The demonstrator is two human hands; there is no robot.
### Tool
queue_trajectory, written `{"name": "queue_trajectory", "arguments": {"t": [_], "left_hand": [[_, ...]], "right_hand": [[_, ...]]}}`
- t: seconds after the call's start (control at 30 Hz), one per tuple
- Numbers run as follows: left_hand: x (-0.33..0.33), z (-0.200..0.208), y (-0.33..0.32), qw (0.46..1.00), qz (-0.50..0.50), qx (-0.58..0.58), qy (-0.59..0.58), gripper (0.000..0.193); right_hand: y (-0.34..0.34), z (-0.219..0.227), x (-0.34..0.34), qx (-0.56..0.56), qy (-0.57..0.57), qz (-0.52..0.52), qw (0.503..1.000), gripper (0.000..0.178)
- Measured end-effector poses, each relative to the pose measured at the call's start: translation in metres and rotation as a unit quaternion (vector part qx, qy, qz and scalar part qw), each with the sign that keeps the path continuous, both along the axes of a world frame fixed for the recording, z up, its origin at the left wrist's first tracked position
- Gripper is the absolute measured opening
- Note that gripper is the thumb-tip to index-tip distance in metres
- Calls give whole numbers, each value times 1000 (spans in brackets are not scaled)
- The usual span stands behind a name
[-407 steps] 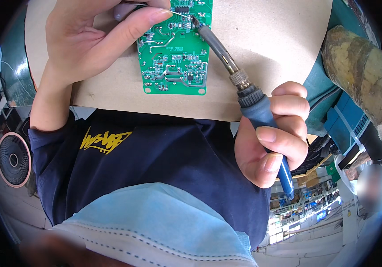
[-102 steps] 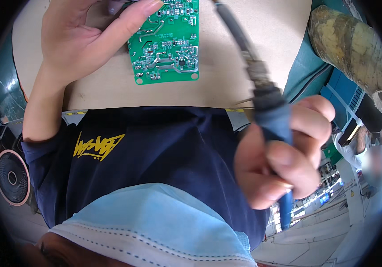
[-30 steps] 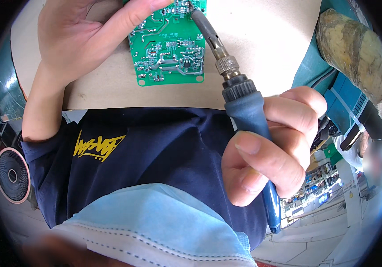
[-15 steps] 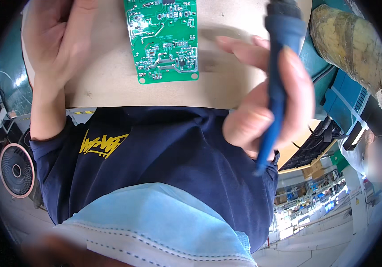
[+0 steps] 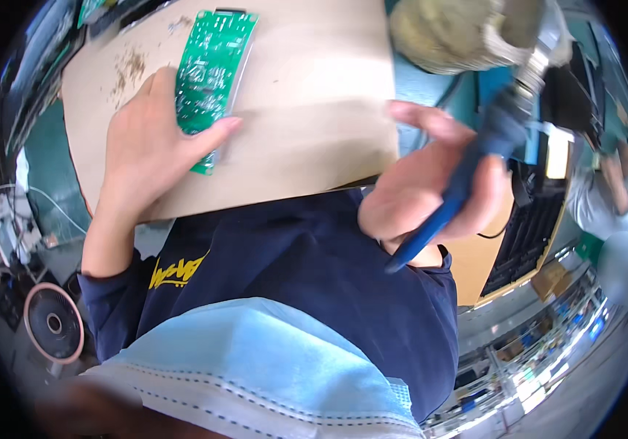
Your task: Soldering electronic components onto a printed circuit board at a manual assembly station.
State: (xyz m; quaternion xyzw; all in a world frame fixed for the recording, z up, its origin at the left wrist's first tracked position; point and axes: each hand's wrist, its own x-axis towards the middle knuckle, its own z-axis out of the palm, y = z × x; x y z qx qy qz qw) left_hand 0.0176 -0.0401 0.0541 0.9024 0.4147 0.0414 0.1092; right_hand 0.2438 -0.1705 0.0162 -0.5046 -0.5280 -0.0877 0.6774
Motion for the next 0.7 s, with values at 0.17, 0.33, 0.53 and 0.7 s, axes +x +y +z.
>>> {"name": "queue_trajectory", "arguments": {"t": [0.17,0.33,0.53,0.7], "left_hand": [[7,32,7,997,24,-77,-12,52],[-11,86,44,997,-9,-39,-68,50],[15,117,167,981,-113,122,-96,40],[62,120,247,996,-59,65,31,61]], "right_hand": [[-16,13,41,-148,1,-99,984,46],[-11,7,28,-10,18,14,1000,44],[15,-2,17,-48,-6,166,985,36],[13,-7,22,-83,51,173,980,38]]}}
